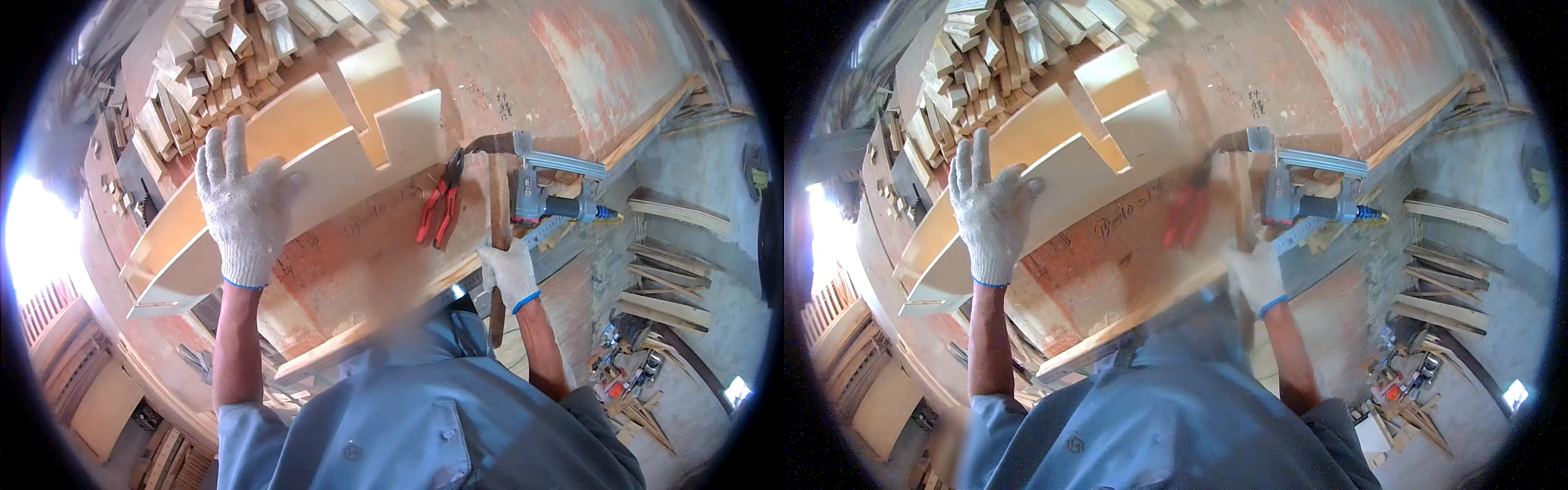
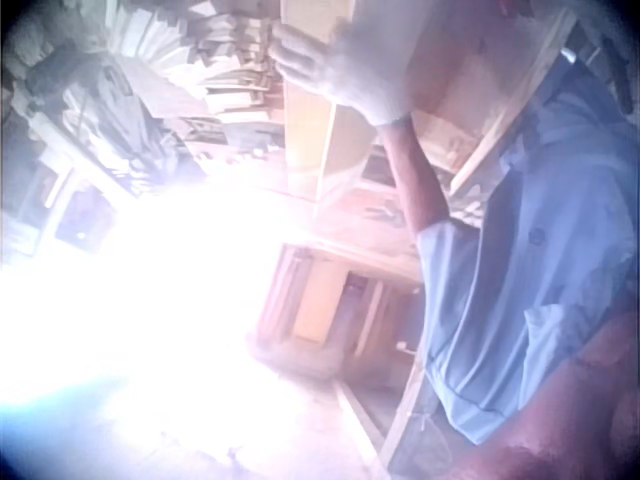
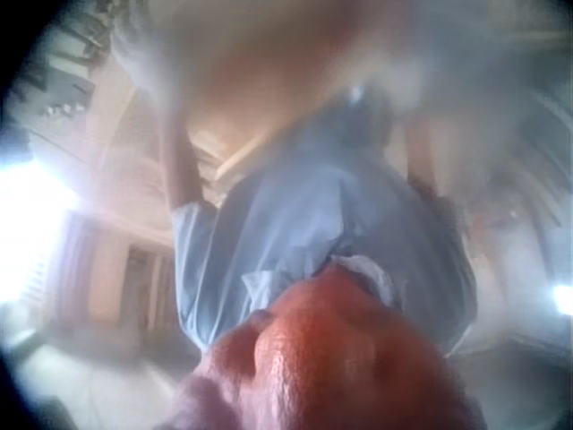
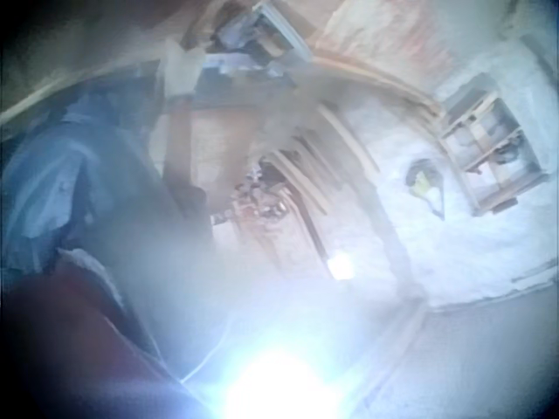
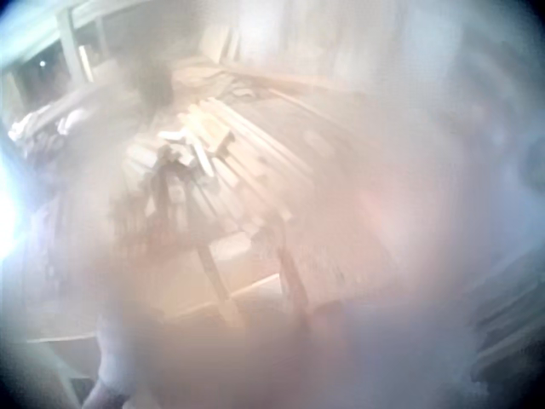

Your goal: The person assembles a wooden box by attaching side panels to a base using a nail gun and hammer. They also use pliers to remove excess nail heads and adjust the pieces for alignment.

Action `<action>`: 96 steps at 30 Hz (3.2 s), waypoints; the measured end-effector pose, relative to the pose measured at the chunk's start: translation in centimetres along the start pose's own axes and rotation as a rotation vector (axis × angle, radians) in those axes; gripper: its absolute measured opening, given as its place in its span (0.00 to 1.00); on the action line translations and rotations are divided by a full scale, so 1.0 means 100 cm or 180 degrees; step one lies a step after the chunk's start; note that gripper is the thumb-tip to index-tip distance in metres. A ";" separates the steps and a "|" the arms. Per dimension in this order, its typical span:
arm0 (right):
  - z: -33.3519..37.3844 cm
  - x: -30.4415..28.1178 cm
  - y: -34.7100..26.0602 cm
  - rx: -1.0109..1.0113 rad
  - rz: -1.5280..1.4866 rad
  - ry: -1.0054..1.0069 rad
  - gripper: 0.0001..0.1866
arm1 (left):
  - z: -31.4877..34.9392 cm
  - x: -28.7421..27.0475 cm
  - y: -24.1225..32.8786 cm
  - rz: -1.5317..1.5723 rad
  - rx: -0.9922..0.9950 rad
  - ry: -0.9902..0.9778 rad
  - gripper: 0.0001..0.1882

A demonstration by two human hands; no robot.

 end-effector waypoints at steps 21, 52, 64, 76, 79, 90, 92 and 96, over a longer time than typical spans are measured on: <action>-0.066 0.018 -0.189 -0.1334 0.2476 -0.0011 0.21 | 0.083 -0.025 0.049 0.1129 0.0200 -0.1587 0.17; -0.104 0.057 -0.193 -0.1477 0.4116 0.0063 0.22 | 0.069 -0.014 0.039 0.0968 0.0280 -0.1429 0.13; -0.095 0.053 -0.204 -0.2117 0.3452 0.0491 0.20 | 0.034 -0.001 0.018 0.1149 0.0091 -0.1260 0.12; -0.120 0.052 -0.186 -0.1775 0.4067 0.0258 0.22 | 0.015 0.022 -0.002 0.1111 -0.0126 -0.1320 0.15; -0.119 0.042 -0.204 -0.1794 0.4203 0.0294 0.22 | 0.003 0.025 -0.006 0.1128 -0.0141 -0.1545 0.17; -0.111 -0.032 -0.211 -0.2444 0.3500 0.0835 0.25 | -0.043 0.170 -0.087 0.1032 -0.0325 -0.1578 0.25; -0.092 -0.007 -0.202 -0.2550 0.3281 0.0611 0.25 | -0.018 0.173 -0.109 0.1329 -0.0710 -0.0865 0.24; -0.096 0.042 -0.162 -0.2338 0.2676 0.0113 0.28 | 0.082 0.163 -0.175 0.0716 -0.1599 -0.0192 0.24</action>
Point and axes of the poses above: each hand's wrist, its own z-axis away from the middle knuckle, its own x-axis out of the palm, y = z × x, the point moved 8 cm from there along -z, towards the middle knuckle, and after that the axes turned 12 degrees about -z, right-handed, at the moved point
